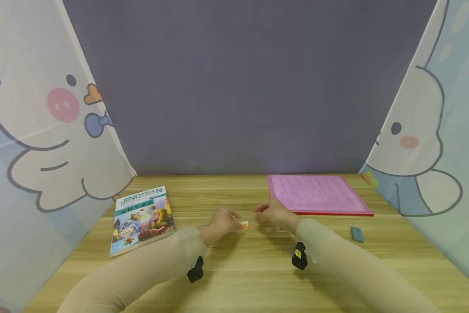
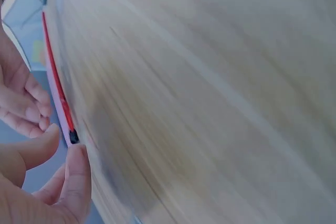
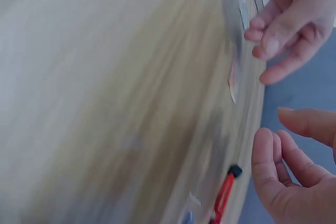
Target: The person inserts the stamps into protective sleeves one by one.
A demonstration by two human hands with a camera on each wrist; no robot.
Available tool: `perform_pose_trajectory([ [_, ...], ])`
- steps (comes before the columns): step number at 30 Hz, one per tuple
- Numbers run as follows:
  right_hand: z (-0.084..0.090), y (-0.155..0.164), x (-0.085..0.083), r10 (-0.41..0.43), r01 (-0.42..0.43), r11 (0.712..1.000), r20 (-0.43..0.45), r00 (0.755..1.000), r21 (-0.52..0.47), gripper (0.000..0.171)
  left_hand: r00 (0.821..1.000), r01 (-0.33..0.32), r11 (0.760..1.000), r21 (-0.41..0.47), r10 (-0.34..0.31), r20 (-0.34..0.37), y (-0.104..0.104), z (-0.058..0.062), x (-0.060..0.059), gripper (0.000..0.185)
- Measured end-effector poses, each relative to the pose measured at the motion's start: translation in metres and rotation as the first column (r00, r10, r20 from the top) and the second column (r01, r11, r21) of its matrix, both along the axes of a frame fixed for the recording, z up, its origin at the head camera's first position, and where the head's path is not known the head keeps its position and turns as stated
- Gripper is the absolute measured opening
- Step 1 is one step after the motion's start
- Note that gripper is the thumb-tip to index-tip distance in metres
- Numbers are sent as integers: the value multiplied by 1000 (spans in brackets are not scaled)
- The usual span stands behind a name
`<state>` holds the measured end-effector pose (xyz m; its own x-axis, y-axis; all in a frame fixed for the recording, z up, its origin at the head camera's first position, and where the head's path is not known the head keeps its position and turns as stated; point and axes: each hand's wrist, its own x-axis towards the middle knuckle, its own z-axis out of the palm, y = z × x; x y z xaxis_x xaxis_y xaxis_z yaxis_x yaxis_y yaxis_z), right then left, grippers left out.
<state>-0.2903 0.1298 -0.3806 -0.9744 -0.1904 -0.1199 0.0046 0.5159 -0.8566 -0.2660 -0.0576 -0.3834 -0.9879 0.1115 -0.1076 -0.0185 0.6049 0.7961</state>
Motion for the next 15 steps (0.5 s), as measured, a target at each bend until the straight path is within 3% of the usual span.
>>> perform_pose_trajectory([
  [5,11,17,-2,11,-11,999,11,1000,44,29,999,32,994,105,-32,-3,14,2,10,32],
  [15,10,42,-4,26,-26,994,-2,1000,105,25,993,119,980,162,-117,-25,36,-6,34,26],
])
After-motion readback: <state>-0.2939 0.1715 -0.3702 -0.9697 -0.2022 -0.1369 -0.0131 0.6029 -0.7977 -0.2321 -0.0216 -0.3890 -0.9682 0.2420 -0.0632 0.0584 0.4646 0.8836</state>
